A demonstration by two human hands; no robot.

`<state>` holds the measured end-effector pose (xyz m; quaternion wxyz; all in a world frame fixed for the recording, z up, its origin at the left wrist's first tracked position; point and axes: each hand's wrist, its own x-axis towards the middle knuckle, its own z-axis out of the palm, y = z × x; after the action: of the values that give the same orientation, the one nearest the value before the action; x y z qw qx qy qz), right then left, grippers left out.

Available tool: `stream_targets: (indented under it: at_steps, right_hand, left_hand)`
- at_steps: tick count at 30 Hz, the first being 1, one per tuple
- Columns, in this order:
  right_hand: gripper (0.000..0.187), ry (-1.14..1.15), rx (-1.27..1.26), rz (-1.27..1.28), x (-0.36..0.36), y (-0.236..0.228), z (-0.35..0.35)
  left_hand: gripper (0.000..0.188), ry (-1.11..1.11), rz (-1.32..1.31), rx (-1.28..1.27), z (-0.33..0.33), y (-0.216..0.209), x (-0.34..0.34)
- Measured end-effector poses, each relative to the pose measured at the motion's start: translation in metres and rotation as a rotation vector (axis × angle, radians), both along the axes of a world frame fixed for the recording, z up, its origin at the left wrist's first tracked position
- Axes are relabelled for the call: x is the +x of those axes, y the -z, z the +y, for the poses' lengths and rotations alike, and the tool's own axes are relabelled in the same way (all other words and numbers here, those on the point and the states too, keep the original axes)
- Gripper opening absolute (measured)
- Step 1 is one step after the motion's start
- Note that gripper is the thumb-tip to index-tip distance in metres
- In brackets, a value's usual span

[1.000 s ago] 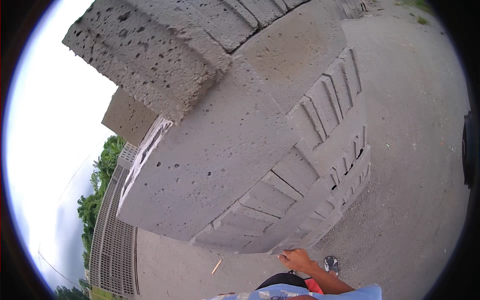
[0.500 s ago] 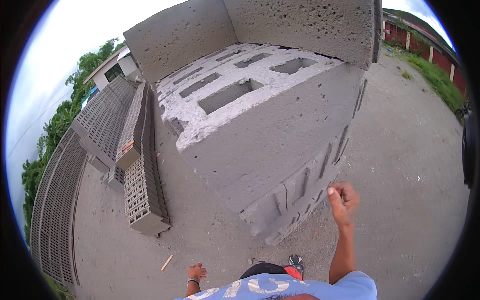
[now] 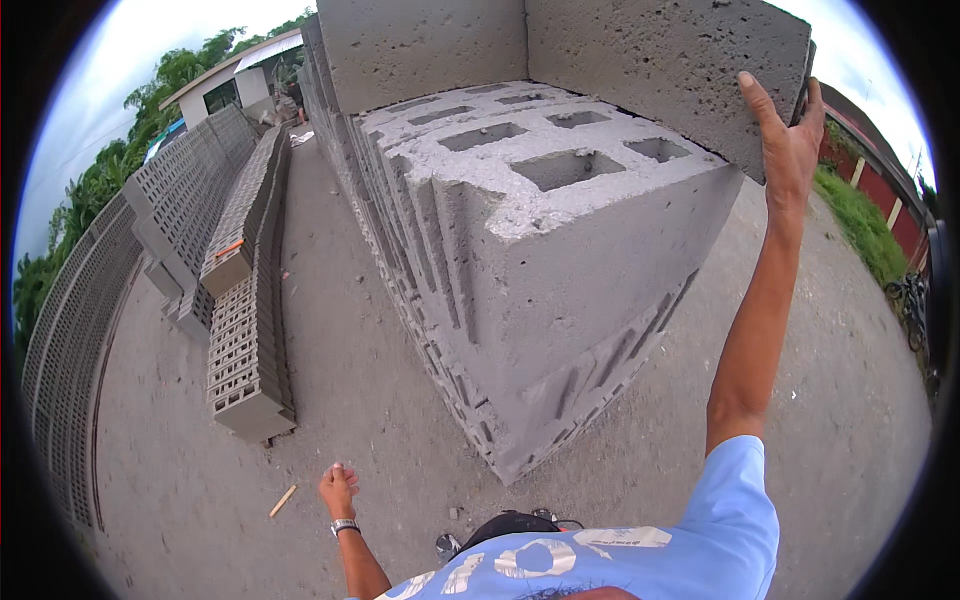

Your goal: Stacking and organizing concrete hollow blocks in a production yard.

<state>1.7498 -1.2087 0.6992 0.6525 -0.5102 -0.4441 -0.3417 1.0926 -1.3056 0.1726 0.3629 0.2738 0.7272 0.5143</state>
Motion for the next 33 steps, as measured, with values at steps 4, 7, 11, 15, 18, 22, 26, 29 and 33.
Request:
stream_targets:
  at_steps: [4,7,11,15,18,22,26,29,33]
  right_hand:
    - [0.115,-0.273,0.082,0.068,-0.006,0.002,0.006]
    - [0.11,-0.27,0.076,0.081,0.007,-0.007,-0.004]
    - [0.112,-0.248,0.09,0.103,0.024,-0.003,0.007]
    - [0.103,-0.222,0.123,0.06,0.021,0.003,0.013]
    - [0.098,-0.235,0.141,0.054,0.009,0.002,0.01]
    - [0.091,-0.205,0.171,0.023,0.0,0.005,0.0]
    - [0.085,-0.201,0.201,-0.004,-0.015,-0.002,-0.012]
    - [0.082,-0.216,0.208,-0.015,-0.031,-0.002,-0.004]
    - [0.075,-0.351,0.282,-0.014,-0.027,-0.002,0.0]
  left_hand:
    - [0.034,-0.109,-0.102,-0.191,-0.055,0.045,0.024]
    - [0.034,-0.136,-0.149,-0.308,-0.079,0.065,0.042]
    - [0.032,-0.159,-0.136,-0.258,-0.083,0.062,0.037]
    - [0.03,-0.19,0.07,0.077,-0.005,-0.05,-0.003]
    - [0.038,-0.027,0.303,0.475,0.063,-0.212,0.013]
    - [0.036,0.281,0.685,0.877,0.119,-0.406,0.103]
    - [0.034,0.634,0.982,1.198,0.144,-0.525,0.204]
    - [0.033,0.662,1.173,1.294,0.143,-0.563,0.233]
    - [0.032,0.643,1.297,1.349,0.134,-0.569,0.24]
